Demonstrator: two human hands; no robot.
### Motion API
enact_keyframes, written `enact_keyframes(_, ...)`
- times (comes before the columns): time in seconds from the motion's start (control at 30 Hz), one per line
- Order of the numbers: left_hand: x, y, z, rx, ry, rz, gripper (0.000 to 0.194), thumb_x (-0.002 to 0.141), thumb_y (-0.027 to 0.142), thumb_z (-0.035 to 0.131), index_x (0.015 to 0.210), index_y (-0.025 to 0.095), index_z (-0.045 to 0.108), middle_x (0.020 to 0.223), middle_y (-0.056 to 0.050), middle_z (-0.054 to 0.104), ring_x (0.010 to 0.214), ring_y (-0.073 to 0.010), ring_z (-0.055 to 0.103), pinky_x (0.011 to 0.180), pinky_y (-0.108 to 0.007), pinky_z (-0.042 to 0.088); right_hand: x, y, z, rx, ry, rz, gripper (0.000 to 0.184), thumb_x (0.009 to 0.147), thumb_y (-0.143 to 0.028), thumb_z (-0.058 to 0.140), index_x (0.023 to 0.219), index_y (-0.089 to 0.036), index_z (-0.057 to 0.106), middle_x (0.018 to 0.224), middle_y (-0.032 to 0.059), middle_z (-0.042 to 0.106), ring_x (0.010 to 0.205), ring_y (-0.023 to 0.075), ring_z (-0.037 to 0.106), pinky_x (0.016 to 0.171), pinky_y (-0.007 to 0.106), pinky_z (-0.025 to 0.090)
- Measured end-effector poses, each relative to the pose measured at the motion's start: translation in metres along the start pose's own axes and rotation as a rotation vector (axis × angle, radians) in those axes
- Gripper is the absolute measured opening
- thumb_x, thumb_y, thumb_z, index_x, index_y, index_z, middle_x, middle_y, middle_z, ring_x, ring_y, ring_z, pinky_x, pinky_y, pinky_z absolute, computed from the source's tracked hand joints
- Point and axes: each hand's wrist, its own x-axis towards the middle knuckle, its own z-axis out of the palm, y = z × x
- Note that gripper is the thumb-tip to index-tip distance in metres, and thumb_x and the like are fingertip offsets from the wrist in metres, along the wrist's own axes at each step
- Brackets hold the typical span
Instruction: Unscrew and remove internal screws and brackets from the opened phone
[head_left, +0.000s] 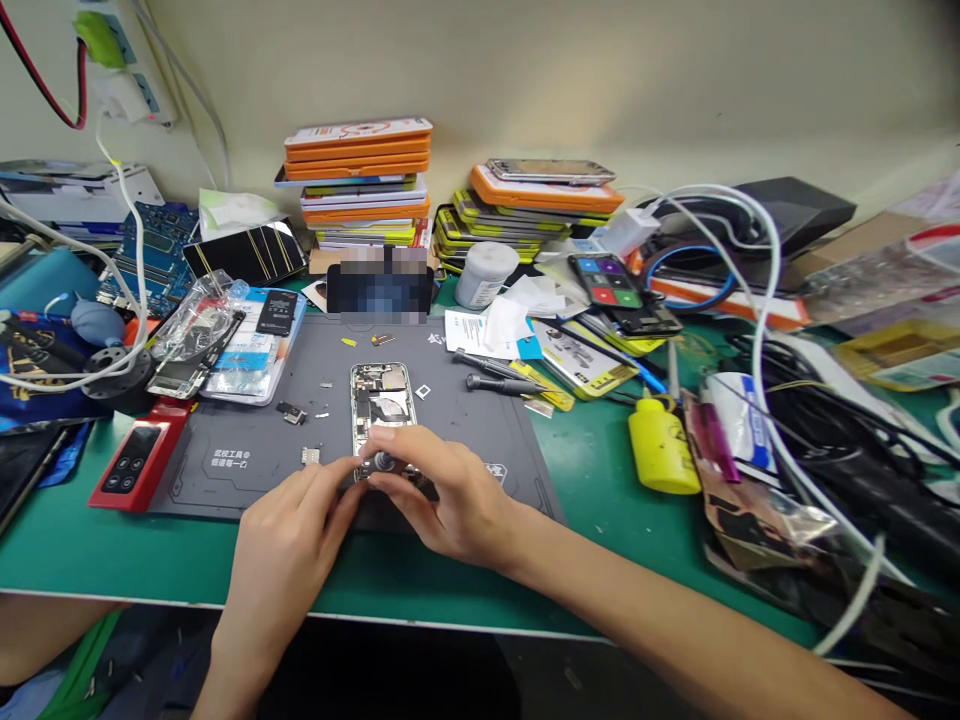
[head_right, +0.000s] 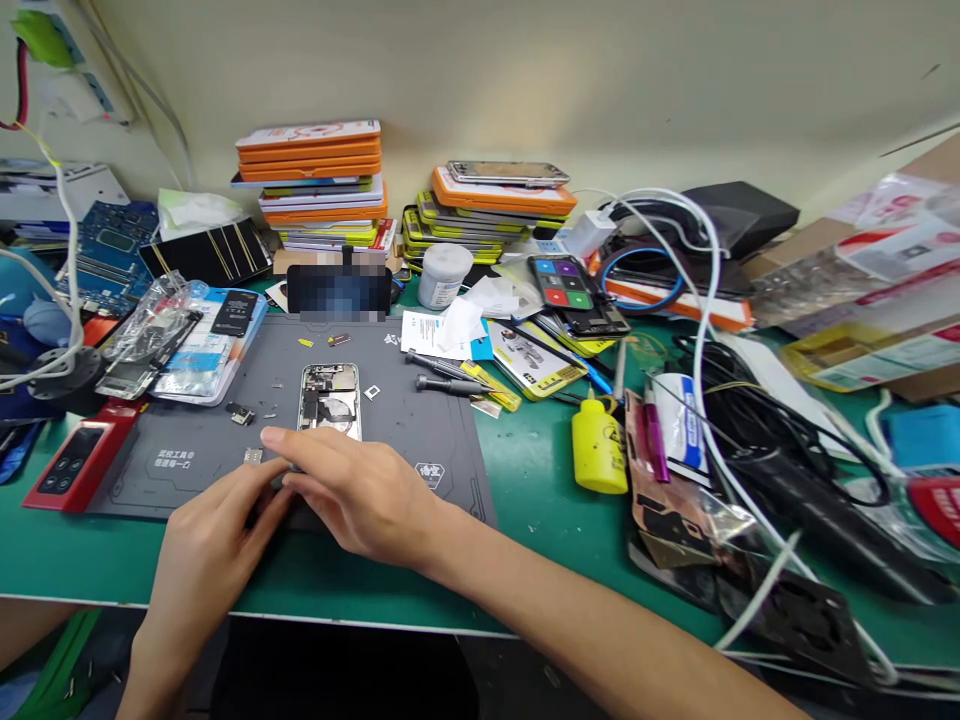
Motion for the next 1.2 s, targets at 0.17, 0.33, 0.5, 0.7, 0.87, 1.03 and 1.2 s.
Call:
enact_keyframes(0.17, -0.001, 0.000, -0.002, -0.042, -0.022, 0.001, 0.019, 0.117, 0.030, 0.048, 0.117, 0.023, 0.066, 0.096, 0.000, 0.078, 0.081, -0.0159, 0.076, 0.074, -0.026, 0.051, -0.001, -0.001, -0.001, 0.069, -0.015, 0.000, 0.069, 0.111, -0.015, 0.054, 0.172, -0.028, 0.024, 0.126, 0.0131, 0.078, 0.111, 0.0210, 0.078, 0.088, 0.032, 0.069)
enact_keyframes(0.33, 0.000, 0.000, -0.002, -0.007, -0.028, 0.010, 0.018, 0.117, 0.030, 0.046, 0.115, 0.023, 0.063, 0.088, 0.002, 0.074, 0.075, -0.0152, 0.073, 0.071, -0.026, 0.047, -0.001, -0.001, 0.001, 0.087, 0.030, 0.002, 0.066, 0.112, -0.014, 0.054, 0.171, -0.026, 0.027, 0.130, 0.0143, 0.077, 0.113, 0.0199, 0.078, 0.091, 0.033, 0.070)
enact_keyframes(0.5, 0.001, 0.001, -0.002, -0.011, -0.039, -0.009, 0.017, 0.117, 0.031, 0.047, 0.110, 0.023, 0.061, 0.083, 0.004, 0.070, 0.069, -0.0132, 0.070, 0.069, -0.026, 0.046, 0.002, -0.001, -0.002, 0.034, 0.127, -0.049, 0.068, 0.110, -0.009, 0.053, 0.171, -0.023, 0.027, 0.132, 0.0164, 0.076, 0.106, 0.0211, 0.078, 0.082, 0.034, 0.069)
enact_keyframes(0.7, 0.003, -0.001, 0.000, 0.045, 0.012, -0.015, 0.018, 0.116, 0.030, 0.046, 0.105, 0.023, 0.058, 0.076, 0.005, 0.067, 0.062, -0.0130, 0.067, 0.063, -0.027, 0.043, 0.012, 0.000, -0.022, -0.283, 0.101, 0.153, 0.059, 0.107, -0.013, 0.051, 0.163, -0.021, 0.034, 0.133, 0.0128, 0.078, 0.088, 0.0202, 0.078, 0.071, 0.033, 0.062)
enact_keyframes(0.87, 0.003, -0.004, 0.001, 0.066, 0.030, 0.009, 0.022, 0.116, 0.029, 0.043, 0.098, 0.023, 0.055, 0.070, 0.006, 0.061, 0.055, -0.0121, 0.062, 0.059, -0.027, 0.040, 0.022, 0.011, -0.034, -0.736, -0.271, 0.429, 0.033, 0.100, -0.014, 0.053, 0.133, -0.019, 0.059, 0.110, 0.0081, 0.082, 0.090, 0.0234, 0.075, 0.066, 0.034, 0.049)
enact_keyframes(1.03, 0.001, -0.005, 0.002, 0.060, 0.014, 0.012, 0.024, 0.116, 0.029, 0.045, 0.094, 0.023, 0.055, 0.070, 0.007, 0.058, 0.057, -0.0111, 0.061, 0.061, -0.026, 0.039, 0.027, 0.017, -0.046, -0.837, -0.427, 0.620, 0.026, 0.095, -0.006, 0.053, 0.115, -0.016, 0.066, 0.105, 0.0112, 0.078, 0.096, 0.0274, 0.072, 0.060, 0.033, 0.038)
enact_keyframes(1.2, -0.001, -0.003, 0.005, 0.036, 0.013, 0.000, 0.021, 0.114, 0.025, 0.048, 0.094, 0.023, 0.055, 0.074, 0.006, 0.060, 0.061, -0.0108, 0.061, 0.064, -0.026, 0.040, 0.027, 0.015, -0.071, -0.775, -0.607, 0.678, 0.029, 0.095, -0.005, 0.057, 0.116, -0.019, 0.070, 0.109, 0.0077, 0.077, 0.105, 0.0272, 0.074, 0.067, 0.032, 0.043)
